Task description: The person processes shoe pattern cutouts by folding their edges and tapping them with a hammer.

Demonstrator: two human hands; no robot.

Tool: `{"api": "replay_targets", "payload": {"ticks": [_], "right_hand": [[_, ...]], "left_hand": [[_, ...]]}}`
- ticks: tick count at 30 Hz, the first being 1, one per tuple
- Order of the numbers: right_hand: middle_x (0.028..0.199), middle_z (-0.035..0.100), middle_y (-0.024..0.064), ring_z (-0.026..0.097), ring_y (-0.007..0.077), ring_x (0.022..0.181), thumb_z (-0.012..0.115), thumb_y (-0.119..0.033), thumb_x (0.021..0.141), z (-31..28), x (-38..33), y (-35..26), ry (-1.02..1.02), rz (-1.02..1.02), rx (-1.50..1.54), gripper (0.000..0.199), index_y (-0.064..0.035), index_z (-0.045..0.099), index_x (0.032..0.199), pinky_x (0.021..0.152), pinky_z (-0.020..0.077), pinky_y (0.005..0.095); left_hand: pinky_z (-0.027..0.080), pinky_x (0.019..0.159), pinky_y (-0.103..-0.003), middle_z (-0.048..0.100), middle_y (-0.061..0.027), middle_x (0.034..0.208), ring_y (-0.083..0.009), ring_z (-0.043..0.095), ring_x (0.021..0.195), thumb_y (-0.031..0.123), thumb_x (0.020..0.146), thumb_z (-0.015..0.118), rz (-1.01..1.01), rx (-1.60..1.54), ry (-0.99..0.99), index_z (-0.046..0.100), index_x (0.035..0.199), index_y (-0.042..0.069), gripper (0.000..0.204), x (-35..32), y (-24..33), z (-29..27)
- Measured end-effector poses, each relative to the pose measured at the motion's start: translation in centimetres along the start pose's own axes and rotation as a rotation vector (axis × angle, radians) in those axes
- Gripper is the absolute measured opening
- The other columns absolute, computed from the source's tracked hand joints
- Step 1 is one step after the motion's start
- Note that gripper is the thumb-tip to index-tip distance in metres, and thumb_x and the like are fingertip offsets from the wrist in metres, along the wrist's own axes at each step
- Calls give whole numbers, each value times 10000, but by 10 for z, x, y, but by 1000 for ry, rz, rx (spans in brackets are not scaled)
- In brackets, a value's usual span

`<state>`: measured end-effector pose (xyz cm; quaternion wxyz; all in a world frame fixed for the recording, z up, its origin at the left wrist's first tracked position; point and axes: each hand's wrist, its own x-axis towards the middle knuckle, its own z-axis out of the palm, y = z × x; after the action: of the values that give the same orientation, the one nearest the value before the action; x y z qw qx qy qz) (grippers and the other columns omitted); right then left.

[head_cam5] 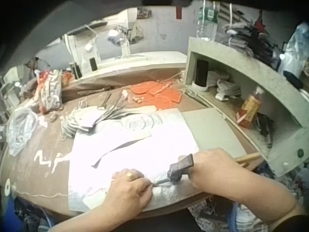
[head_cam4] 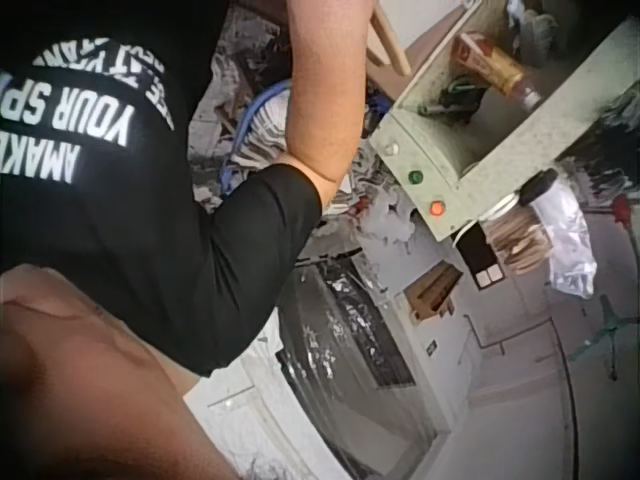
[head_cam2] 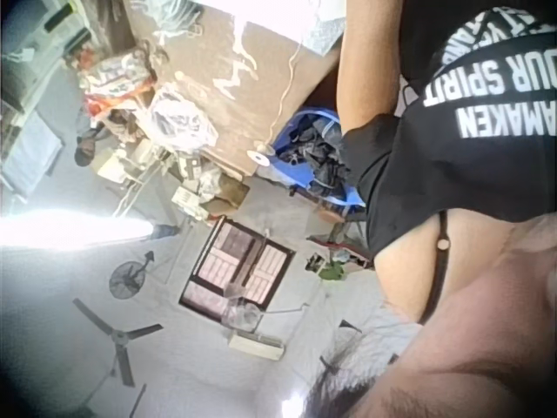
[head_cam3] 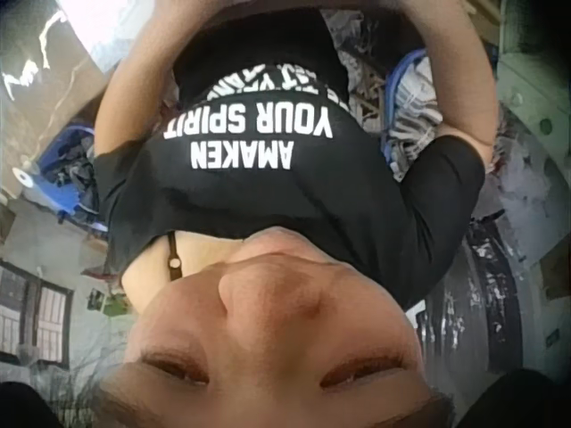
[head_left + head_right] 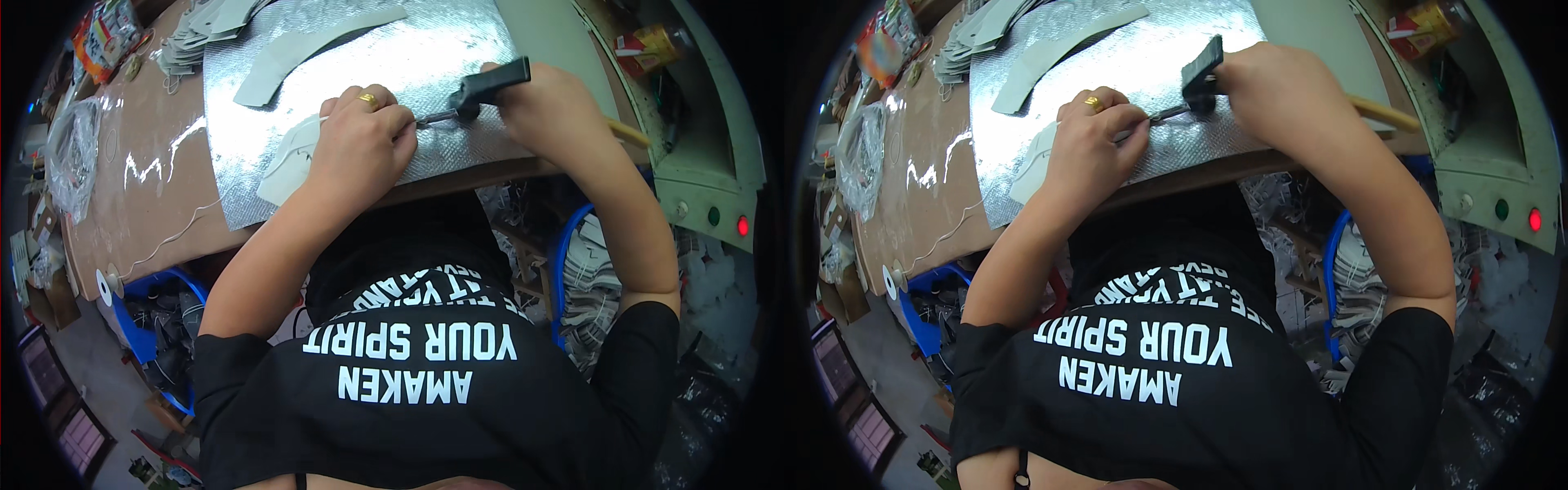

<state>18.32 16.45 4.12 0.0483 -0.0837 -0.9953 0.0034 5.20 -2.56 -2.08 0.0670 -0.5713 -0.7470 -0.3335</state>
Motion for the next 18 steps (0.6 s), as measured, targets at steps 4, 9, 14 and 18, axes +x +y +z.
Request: {"api": "replay_targets", "payload": {"ticks": [4,9,14,18], "right_hand": [[732,674,143,672,334,685,649,-102,812,-21,3,-7,166,-37,24,108,-81,706,901,616,535,450],[656,645,111,642,320,602,670,-141,838,-30,5,-13,23,-100,318,183,-93,671,1015,573,522,430],[725,675,157,682,357,705,632,-107,780,7,10,-8,-107,19,38,109,-76,715,844,642,552,447],[753,679,181,689,359,732,610,-90,769,-15,15,-26,-38,-37,-23,127,-69,729,731,678,562,450]], "left_hand": [[515,755,-398,669,-108,867,-287,632,843,96,781,731,-146,-101,-75,753,838,33,88,-6,-4,-4],[525,757,-389,666,-104,882,-273,641,847,80,788,731,-185,-197,-130,758,852,26,89,2,-9,-5],[524,780,-394,667,-103,903,-273,639,859,78,802,723,82,-69,-96,762,880,29,100,-6,-14,-12],[508,801,-419,665,-99,913,-287,629,881,87,807,720,-126,-176,-100,760,875,43,90,-7,-18,-7]]}}
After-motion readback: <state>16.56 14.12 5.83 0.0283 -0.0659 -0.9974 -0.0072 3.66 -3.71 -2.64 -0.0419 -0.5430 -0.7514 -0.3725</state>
